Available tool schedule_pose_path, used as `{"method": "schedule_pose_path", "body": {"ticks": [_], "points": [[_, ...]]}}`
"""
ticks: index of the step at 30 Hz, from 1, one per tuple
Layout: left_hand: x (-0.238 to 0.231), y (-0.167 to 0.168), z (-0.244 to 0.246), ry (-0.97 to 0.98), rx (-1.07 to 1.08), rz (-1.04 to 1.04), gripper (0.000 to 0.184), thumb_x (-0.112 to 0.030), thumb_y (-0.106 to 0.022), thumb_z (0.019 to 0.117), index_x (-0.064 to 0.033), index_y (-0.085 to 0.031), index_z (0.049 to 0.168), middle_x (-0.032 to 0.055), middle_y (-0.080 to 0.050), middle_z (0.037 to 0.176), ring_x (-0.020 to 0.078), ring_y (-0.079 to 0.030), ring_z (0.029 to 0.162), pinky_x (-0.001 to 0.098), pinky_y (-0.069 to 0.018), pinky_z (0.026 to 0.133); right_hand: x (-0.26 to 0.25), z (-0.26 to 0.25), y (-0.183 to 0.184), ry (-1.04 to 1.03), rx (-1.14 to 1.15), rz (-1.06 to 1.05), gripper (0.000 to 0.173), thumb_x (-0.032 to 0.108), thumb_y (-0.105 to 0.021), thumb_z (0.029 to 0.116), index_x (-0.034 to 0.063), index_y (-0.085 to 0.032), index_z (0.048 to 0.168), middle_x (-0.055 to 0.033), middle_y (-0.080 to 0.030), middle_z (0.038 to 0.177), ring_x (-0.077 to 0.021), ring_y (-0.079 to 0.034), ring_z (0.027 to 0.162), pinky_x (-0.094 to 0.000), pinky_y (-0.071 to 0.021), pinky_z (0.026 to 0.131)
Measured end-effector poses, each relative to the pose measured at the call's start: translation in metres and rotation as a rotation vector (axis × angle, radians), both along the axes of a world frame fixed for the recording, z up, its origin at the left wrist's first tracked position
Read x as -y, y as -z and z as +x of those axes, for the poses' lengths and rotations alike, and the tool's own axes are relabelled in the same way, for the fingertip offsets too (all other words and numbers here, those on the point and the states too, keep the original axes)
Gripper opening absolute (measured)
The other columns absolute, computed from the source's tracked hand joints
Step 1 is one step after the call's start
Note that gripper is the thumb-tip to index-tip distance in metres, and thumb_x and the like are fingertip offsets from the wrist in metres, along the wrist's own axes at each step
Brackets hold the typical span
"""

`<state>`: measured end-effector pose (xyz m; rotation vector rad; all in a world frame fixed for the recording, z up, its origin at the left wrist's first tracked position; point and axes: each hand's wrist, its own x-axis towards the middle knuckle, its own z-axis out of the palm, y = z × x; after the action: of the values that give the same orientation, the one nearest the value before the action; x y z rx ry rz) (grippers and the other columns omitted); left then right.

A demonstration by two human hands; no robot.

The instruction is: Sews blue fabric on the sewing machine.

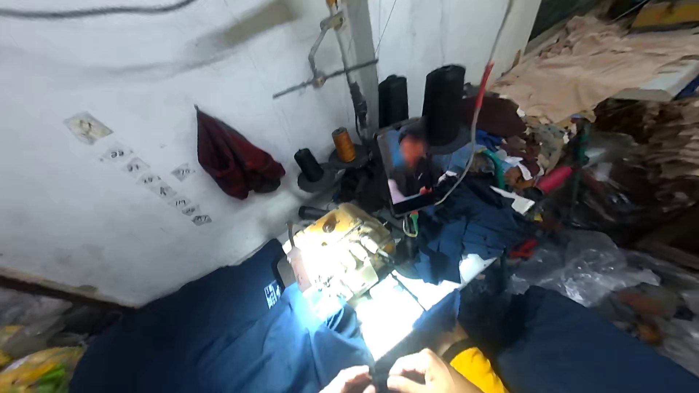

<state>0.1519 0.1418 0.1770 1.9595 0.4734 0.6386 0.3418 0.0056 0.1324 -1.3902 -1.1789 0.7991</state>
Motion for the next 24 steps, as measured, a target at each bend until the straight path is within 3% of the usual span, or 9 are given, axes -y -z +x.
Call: {"method": "schedule_pose_path", "body": {"ticks": [2,4,6,9,14,17,20,21,24], "points": [[-0.004,-0.003,-0.003,0.022,0.002,0.088,0.027,-0.001,-0.077,0.0864,0.0035,-0.073,0.113,0.0091,-0.077,0.107,0.0147,-0.074,0.1,0.0338,-0.0619,0.094,-0.002,-0.005,0.002,-0.024,-0.049,0.058,0.022,0.025,-0.065,0.1017,0.007,-0.077,0.097,-0.0011,-0.074,0.081,-0.0052,-0.067,0.069,-0.026,-0.0579,0.067],[-0.016,-0.009,-0.01,0.05,-0.054,0.186,0.033,-0.011,-0.079,0.0882,-0.0008,-0.072,0.119,0.0063,-0.074,0.104,0.0107,-0.071,0.096,0.0284,-0.0599,0.09,-0.007,-0.003,-0.005,-0.069,-0.053,0.103,0.022,0.023,-0.061,0.104,0.0065,-0.075,0.097,0.0001,-0.072,0.078,-0.0047,-0.066,0.063,-0.0238,-0.0593,0.061],[-0.03,-0.016,-0.023,0.065,-0.131,0.244,0.033,-0.017,-0.076,0.0902,-0.0027,-0.071,0.12,0.006,-0.07,0.102,0.0096,-0.068,0.094,0.0259,-0.058,0.088,-0.014,0.001,-0.01,-0.056,0.035,0.141,0.023,0.024,-0.061,0.1042,0.0084,-0.075,0.095,0.0014,-0.072,0.079,-0.0036,-0.066,0.068,-0.0225,-0.0573,0.065],[-0.048,-0.029,-0.035,0.057,-0.116,0.317,0.012,-0.015,-0.066,0.0983,-0.0068,-0.072,0.103,0.0026,-0.068,0.098,0.0073,-0.065,0.093,0.0226,-0.0563,0.084,-0.026,0.01,-0.02,-0.047,0.168,0.202,0.02,0.027,-0.066,0.1007,0.0111,-0.077,0.093,0.003,-0.074,0.085,-0.0007,-0.068,0.081,-0.0209,-0.0566,0.075],[-0.073,-0.062,-0.012,-0.071,-0.064,0.544,0.015,-0.016,-0.061,0.1006,-0.0092,-0.073,0.097,-0.0006,-0.068,0.096,0.0041,-0.065,0.092,0.0191,-0.0557,0.082,-0.053,0.017,-0.032,0.008,0.195,0.255,0.023,0.026,-0.063,0.1027,0.0092,-0.074,0.091,0.0016,-0.07,0.087,-0.0016,-0.065,0.083,-0.0197,-0.0545,0.077],[-0.092,-0.072,0.026,-0.176,-0.11,0.626,0.018,-0.017,-0.059,0.1004,-0.0079,-0.075,0.099,0.0009,-0.071,0.096,0.0045,-0.067,0.093,0.0206,-0.0562,0.086,-0.079,0.017,-0.029,0.226,0.168,0.189,0.023,0.026,-0.062,0.1014,0.0083,-0.074,0.093,-0.0001,-0.07,0.089,-0.0026,-0.064,0.083,-0.0211,-0.0543,0.077],[-0.113,-0.065,0.061,-0.215,-0.211,0.519,0.023,-0.018,-0.057,0.1027,-0.0045,-0.075,0.107,0.0066,-0.074,0.102,0.0109,-0.07,0.099,0.0293,-0.0563,0.094,-0.105,0.015,-0.014,0.303,0.025,0.059,0.026,0.028,-0.062,0.1011,0.007,-0.075,0.111,-0.0037,-0.073,0.107,-0.0075,-0.068,0.098,-0.0283,-0.0577,0.09],[-0.119,-0.06,0.068,-0.21,-0.273,0.517,0.026,-0.02,-0.054,0.104,-0.0038,-0.074,0.106,0.0085,-0.073,0.101,0.0144,-0.069,0.099,0.033,-0.0552,0.095,-0.11,0.014,-0.007,0.291,-0.015,0.017,0.028,0.028,-0.061,0.1018,0.0068,-0.075,0.113,-0.0042,-0.073,0.107,-0.0087,-0.069,0.098,-0.0301,-0.0575,0.091],[-0.123,-0.046,0.073,-0.225,-0.336,0.567,0.027,-0.021,-0.054,0.1028,-0.0032,-0.074,0.104,0.0102,-0.072,0.097,0.0193,-0.07,0.097,0.0374,-0.0556,0.093,-0.109,0.01,0.002,0.292,-0.013,-0.012,0.026,0.029,-0.061,0.1011,0.0076,-0.076,0.1,-0.0026,-0.073,0.093,-0.0086,-0.069,0.088,-0.0296,-0.0583,0.082]]}}
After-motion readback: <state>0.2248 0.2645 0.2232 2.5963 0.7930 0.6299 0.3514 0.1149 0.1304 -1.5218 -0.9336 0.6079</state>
